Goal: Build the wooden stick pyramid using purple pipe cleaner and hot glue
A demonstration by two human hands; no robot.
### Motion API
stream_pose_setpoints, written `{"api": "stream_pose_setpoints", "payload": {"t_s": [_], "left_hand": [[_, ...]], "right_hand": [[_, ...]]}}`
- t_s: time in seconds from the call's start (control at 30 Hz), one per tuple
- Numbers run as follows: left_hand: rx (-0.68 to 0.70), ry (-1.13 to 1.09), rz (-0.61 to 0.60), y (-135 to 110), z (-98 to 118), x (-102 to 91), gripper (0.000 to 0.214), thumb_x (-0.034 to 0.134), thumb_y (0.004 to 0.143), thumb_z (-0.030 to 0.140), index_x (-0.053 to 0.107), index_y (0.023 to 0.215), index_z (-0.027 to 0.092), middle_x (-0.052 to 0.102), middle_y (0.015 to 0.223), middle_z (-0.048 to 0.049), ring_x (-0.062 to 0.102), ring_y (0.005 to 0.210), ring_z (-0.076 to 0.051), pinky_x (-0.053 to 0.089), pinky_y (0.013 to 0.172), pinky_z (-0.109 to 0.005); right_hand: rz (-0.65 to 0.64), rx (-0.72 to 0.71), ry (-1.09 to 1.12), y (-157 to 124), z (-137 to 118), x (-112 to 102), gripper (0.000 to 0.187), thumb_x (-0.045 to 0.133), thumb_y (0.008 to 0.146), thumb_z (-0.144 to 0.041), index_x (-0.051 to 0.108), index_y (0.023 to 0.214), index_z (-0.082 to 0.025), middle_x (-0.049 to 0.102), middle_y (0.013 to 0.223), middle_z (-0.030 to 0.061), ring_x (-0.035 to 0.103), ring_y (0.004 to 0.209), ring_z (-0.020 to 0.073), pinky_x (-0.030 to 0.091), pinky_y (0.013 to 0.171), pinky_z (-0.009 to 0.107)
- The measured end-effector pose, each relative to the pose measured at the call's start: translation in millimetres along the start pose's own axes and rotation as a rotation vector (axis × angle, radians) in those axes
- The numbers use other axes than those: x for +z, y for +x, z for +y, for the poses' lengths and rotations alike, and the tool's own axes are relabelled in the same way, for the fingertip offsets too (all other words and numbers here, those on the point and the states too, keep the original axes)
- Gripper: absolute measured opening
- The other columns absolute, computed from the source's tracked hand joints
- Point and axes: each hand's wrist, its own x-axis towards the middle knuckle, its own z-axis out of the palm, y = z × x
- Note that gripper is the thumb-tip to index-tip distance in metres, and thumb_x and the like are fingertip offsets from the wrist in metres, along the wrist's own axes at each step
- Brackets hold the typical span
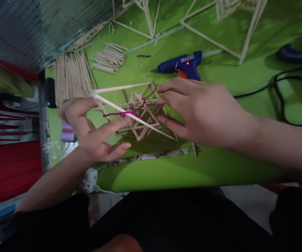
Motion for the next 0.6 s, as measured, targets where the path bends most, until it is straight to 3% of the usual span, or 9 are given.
{"api": "stream_pose_setpoints", "payload": {"t_s": [0.1,0.2,0.3,0.43,0.6], "left_hand": [[0.130,0.010,0.050,12.9,17.4,-4.0,0.103,0.081,0.082,0.120,0.092,0.146,0.039,0.062,0.186,-0.0086,0.058,0.166,-0.053,0.042,0.143,-0.089],[0.046,0.038,-0.062,20.8,25.4,-10.7,0.092,0.077,0.094,0.114,0.089,0.152,0.044,0.059,0.190,-0.0054,0.050,0.178,-0.050,0.039,0.149,-0.084],[0.011,0.046,-0.130,21.9,27.9,-13.7,0.090,0.077,0.098,0.110,0.087,0.159,0.046,0.060,0.190,-0.0063,0.049,0.180,-0.052,0.038,0.149,-0.086],[0.031,-0.018,-0.134,20.2,29.7,-12.4,0.088,0.076,0.102,0.106,0.085,0.165,0.046,0.058,0.194,-0.0082,0.048,0.180,-0.055,0.035,0.148,-0.088],[0.041,-0.051,-0.179,21.7,33.2,-13.1,0.083,0.073,0.105,0.104,0.085,0.166,0.048,0.063,0.189,-0.0069,0.044,0.184,-0.055,0.032,0.150,-0.089]], "right_hand": [[0.004,0.004,0.010,-1.4,-2.5,4.0,0.033,0.065,0.125,-0.033,0.079,0.142,-0.010,0.090,0.145,0.0206,0.094,0.125,0.0429,0.078,0.084,0.055],[-0.003,0.000,0.017,-2.5,-4.1,2.5,0.036,0.063,0.125,-0.036,0.077,0.146,-0.010,0.090,0.140,0.0197,0.094,0.121,0.0420,0.077,0.080,0.053],[-0.026,0.005,0.022,-2.1,-4.0,-1.1,0.037,0.065,0.125,-0.039,0.076,0.146,-0.011,0.091,0.139,0.0196,0.093,0.117,0.0402,0.074,0.077,0.050],[-0.051,0.007,0.040,-1.5,-3.0,-2.0,0.038,0.069,0.122,-0.040,0.079,0.143,-0.009,0.091,0.139,0.0225,0.093,0.112,0.0416,0.073,0.077,0.051],[-0.088,0.088,0.097,-4.4,-2.5,0.1,0.039,0.069,0.122,-0.046,0.081,0.149,-0.020,0.090,0.142,0.0147,0.090,0.119,0.0383,0.073,0.092,0.051]]}}
